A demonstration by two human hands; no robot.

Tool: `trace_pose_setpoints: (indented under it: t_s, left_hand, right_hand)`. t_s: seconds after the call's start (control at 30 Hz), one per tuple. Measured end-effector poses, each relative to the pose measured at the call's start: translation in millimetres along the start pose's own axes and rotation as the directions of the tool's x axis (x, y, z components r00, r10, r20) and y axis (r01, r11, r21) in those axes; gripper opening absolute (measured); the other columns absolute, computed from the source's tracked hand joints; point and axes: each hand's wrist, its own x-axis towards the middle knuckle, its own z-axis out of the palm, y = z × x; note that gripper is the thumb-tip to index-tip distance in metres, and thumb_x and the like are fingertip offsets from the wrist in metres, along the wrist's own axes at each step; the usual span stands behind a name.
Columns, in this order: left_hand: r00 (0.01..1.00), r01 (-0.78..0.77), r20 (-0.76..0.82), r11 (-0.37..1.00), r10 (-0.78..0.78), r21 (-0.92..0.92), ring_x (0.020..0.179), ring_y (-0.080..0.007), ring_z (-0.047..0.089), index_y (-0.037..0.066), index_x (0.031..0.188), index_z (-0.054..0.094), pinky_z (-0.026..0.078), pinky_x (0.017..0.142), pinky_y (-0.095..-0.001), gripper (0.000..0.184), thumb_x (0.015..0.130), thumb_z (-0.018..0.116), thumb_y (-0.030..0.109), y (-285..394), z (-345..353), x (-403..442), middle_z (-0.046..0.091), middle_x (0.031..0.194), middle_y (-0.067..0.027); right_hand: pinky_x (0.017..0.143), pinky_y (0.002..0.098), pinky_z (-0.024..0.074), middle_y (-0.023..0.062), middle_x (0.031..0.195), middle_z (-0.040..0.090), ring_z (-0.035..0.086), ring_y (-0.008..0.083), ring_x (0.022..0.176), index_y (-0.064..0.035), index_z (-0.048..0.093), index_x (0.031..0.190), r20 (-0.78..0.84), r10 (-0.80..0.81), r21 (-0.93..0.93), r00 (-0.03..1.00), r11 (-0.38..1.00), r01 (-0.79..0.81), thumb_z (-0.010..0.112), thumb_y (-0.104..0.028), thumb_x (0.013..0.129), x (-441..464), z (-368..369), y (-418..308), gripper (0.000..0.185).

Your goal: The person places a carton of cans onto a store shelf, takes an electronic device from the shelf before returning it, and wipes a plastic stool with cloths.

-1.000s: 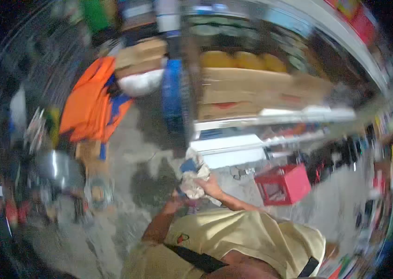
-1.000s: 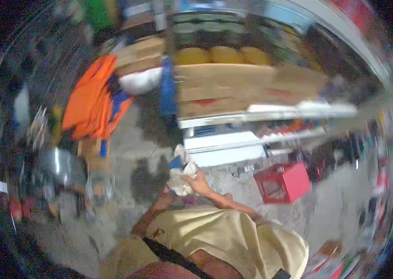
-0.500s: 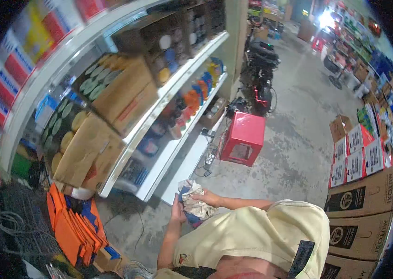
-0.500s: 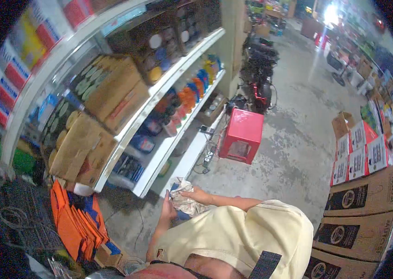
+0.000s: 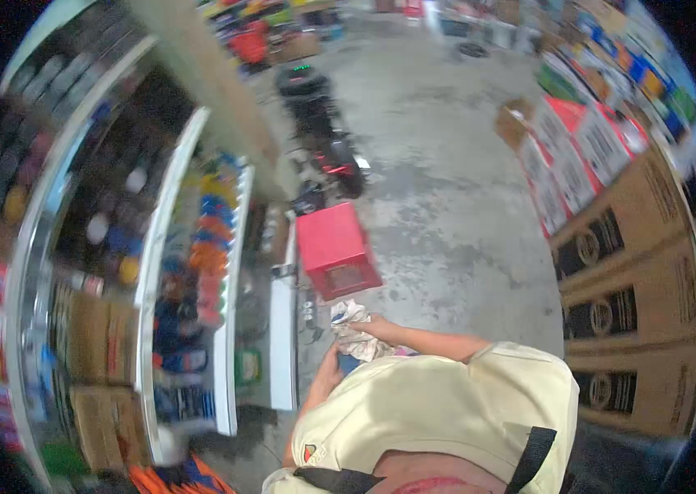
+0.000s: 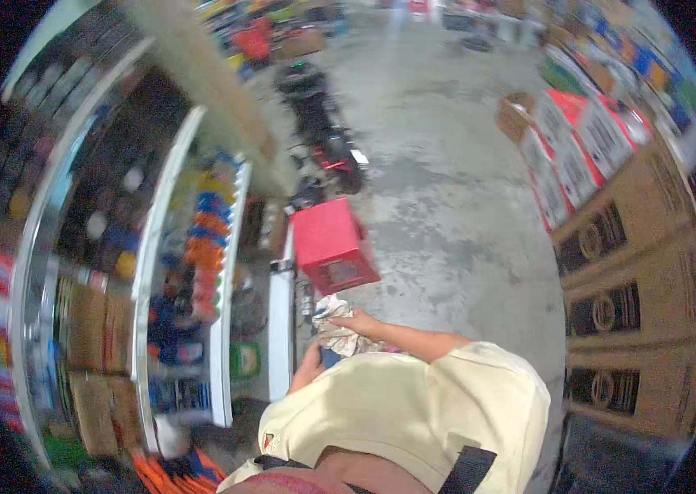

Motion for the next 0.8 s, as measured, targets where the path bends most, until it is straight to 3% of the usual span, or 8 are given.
trace_pose_setpoints:
  t_s: [0.13,0.33,0.5,0.67,0.7,0.73,0.77,0.8]
  left_hand:
    - [0.995,0.097,-0.03,0.978,-0.093,0.185,0.098,-0.0256,0.054,0.005,0.112,0.049,0.042,0.089,-0.0385,0.041,0.083,0.046,0.034,13,32,29,0.054,0.11,-0.0118]
    - [0.936,0.347,-0.022,0.912,-0.351,0.219,0.097,-0.0259,0.054,0.006,0.11,0.05,0.042,0.087,-0.039,0.037,0.082,0.047,0.03,24,41,101,0.055,0.109,-0.0116]
    - [0.96,0.276,-0.058,0.883,-0.275,0.379,0.098,-0.0247,0.052,0.006,0.108,0.052,0.04,0.089,-0.0393,0.038,0.088,0.038,0.035,43,88,146,0.055,0.107,-0.0108]
    - [0.934,0.352,-0.151,0.766,-0.323,0.538,0.083,-0.0185,0.057,0.01,0.099,0.054,0.048,0.073,-0.0318,0.036,0.08,0.054,0.04,80,139,175,0.058,0.099,-0.0054]
    - [0.954,0.261,-0.04,0.759,-0.297,0.596,0.077,-0.0176,0.056,0.013,0.1,0.052,0.048,0.067,-0.0303,0.032,0.08,0.054,0.039,87,90,211,0.057,0.094,-0.0039]
    - [0.957,0.222,0.039,0.81,-0.288,0.543,0.072,-0.016,0.054,0.014,0.103,0.051,0.046,0.06,-0.0278,0.033,0.08,0.055,0.037,101,108,197,0.055,0.092,-0.0025]
    - [0.996,0.078,-0.085,0.648,-0.021,0.758,0.073,-0.0128,0.051,0.012,0.107,0.05,0.044,0.058,-0.0265,0.039,0.079,0.056,0.038,114,112,192,0.053,0.095,-0.0023]
    - [0.983,0.09,-0.167,0.593,0.077,0.8,0.073,-0.0113,0.049,0.012,0.11,0.049,0.042,0.057,-0.0243,0.044,0.078,0.058,0.039,131,104,186,0.053,0.096,-0.0025]
  right_hand:
    - [0.073,0.0296,0.0457,0.007,0.096,0.059,0.056,0.014,0.084,-0.0016,0.053,0.109,-0.13,-0.11,0.11,0.985,0.986,0.124,0.063,-0.029,0.076,-11,-32,-10,0.043]
    - [0.073,0.0291,0.0454,0.0079,0.094,0.06,0.056,0.0146,0.082,-0.0008,0.055,0.105,-0.357,-0.09,0.155,0.93,0.976,0.154,0.064,-0.034,0.074,-33,-75,-32,0.046]
    - [0.073,0.0298,0.0465,0.0078,0.097,0.059,0.057,0.0154,0.083,-0.0008,0.053,0.108,-0.425,-0.099,0.318,0.9,0.914,0.251,0.062,-0.031,0.076,-46,-104,-64,0.045]
    - [0.071,0.0316,0.0489,0.0063,0.097,0.06,0.059,0.0176,0.083,-0.006,0.052,0.109,-0.459,-0.136,0.473,0.878,0.8,0.37,0.053,-0.03,0.082,4,-182,-44,0.036]
    - [0.073,0.0318,0.0485,0.006,0.099,0.059,0.058,0.0172,0.085,-0.0065,0.052,0.109,-0.465,-0.087,0.478,0.881,0.813,0.333,0.051,-0.032,0.084,2,-191,-57,0.036]
    - [0.074,0.032,0.0481,0.0057,0.1,0.058,0.057,0.0167,0.088,-0.0071,0.052,0.109,-0.465,-0.033,0.485,0.884,0.826,0.286,0.049,-0.035,0.085,0,-202,-69,0.037]
    - [0.073,0.0312,0.0482,0.0048,0.096,0.058,0.057,0.0158,0.083,-0.0082,0.052,0.108,-0.4,-0.139,0.445,0.906,0.835,0.324,0.046,-0.038,0.085,9,-231,-64,0.038]
    - [0.071,0.0308,0.0482,0.0035,0.094,0.059,0.057,0.0151,0.082,-0.0087,0.053,0.106,-0.506,-0.12,0.429,0.854,0.824,0.37,0.047,-0.035,0.086,3,-223,-90,0.034]
